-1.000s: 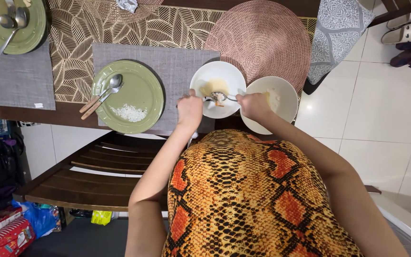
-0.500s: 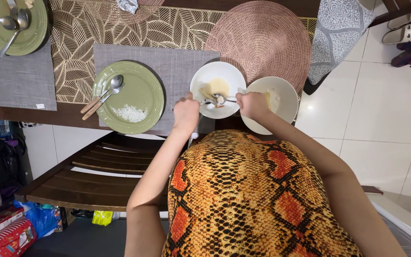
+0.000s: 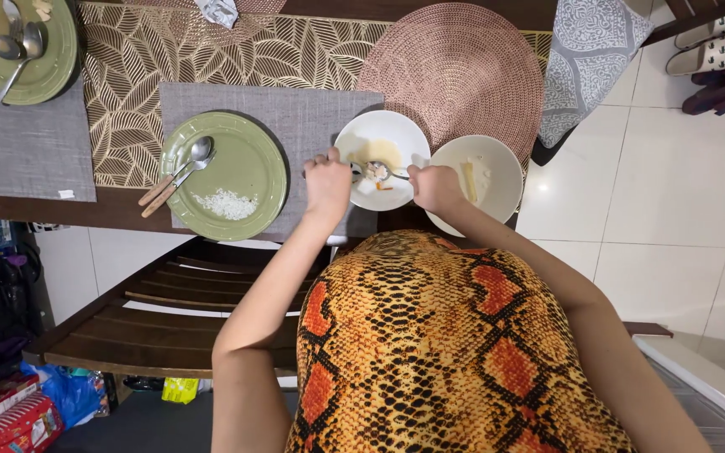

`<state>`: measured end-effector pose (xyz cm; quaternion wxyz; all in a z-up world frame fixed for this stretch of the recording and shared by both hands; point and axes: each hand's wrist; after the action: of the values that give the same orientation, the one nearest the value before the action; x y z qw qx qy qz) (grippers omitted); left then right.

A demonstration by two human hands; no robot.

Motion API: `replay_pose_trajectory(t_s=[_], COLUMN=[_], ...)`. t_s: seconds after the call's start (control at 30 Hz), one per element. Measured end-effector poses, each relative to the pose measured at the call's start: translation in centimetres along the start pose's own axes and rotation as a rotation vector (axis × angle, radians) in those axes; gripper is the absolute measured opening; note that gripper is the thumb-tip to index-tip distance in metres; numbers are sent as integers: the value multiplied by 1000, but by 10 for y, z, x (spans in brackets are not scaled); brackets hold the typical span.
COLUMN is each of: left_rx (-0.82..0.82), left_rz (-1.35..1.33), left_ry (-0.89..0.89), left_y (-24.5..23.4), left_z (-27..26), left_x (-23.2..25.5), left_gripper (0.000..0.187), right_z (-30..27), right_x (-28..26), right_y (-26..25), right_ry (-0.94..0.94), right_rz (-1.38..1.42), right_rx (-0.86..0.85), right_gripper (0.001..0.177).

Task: Sort used plates and cutlery on a dining table.

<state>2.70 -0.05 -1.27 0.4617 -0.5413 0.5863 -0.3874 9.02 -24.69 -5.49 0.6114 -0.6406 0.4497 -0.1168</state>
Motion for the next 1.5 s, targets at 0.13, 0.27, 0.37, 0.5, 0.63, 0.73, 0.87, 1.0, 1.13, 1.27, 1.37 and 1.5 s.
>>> replay_pose_trajectory(t_s=[0.13, 0.27, 0.37, 0.5, 0.63, 0.73, 0.87, 1.0, 1.13, 1.27, 1.37, 1.5], left_rx=[-12, 54, 52, 135, 173, 242, 227, 153, 201, 217, 210, 139], left_rz=[-10, -9, -33, -122, -163, -176, -239, -277, -309, -370, -442, -539], left_ry=[51, 45, 53, 35, 32, 32, 32, 36, 68, 102, 151, 238], left_y=[3, 4, -11, -33, -49, -63, -79, -77, -89, -107, -120, -130], left_z=[0, -5, -15, -30, -45, -52, -61, -63, -67, -66, -63, -54], left_x=[7, 8, 6, -2, -10, -13, -9, -4, -5, 3, 19, 44], left_gripper=[14, 13, 11, 13, 9, 10, 13, 18, 28, 22, 18, 27], right_z=[-3, -5, -12, -22, -33, -40, -51, -60, -73, -96, -123, -158], right_x=[-2, -4, -5, 4, 10, 12, 16, 20, 23, 27, 33, 48], right_y=[-2, -1, -2, 2, -8, -17, -24, -24, -32, -51, -69, -80], right_ry=[-21, -42, -23, 73, 161, 286, 299, 334, 335, 349, 380, 553], right_rz=[8, 51, 107, 149, 342, 375, 360, 354, 362, 389, 416, 402], right_rx=[28, 51, 71, 156, 128, 84, 119, 116, 163, 213, 260, 196], right_gripper=[12, 13, 13, 14, 10, 12, 15, 14, 13, 15, 14, 16])
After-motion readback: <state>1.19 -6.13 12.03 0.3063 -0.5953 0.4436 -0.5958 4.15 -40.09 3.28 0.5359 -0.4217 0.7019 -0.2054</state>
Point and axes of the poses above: each hand's wrist, its own z-axis towards the middle knuckle, its own y-axis out of the palm, x = y × z, and after that the axes turned 3 degrees about -x, right-handed
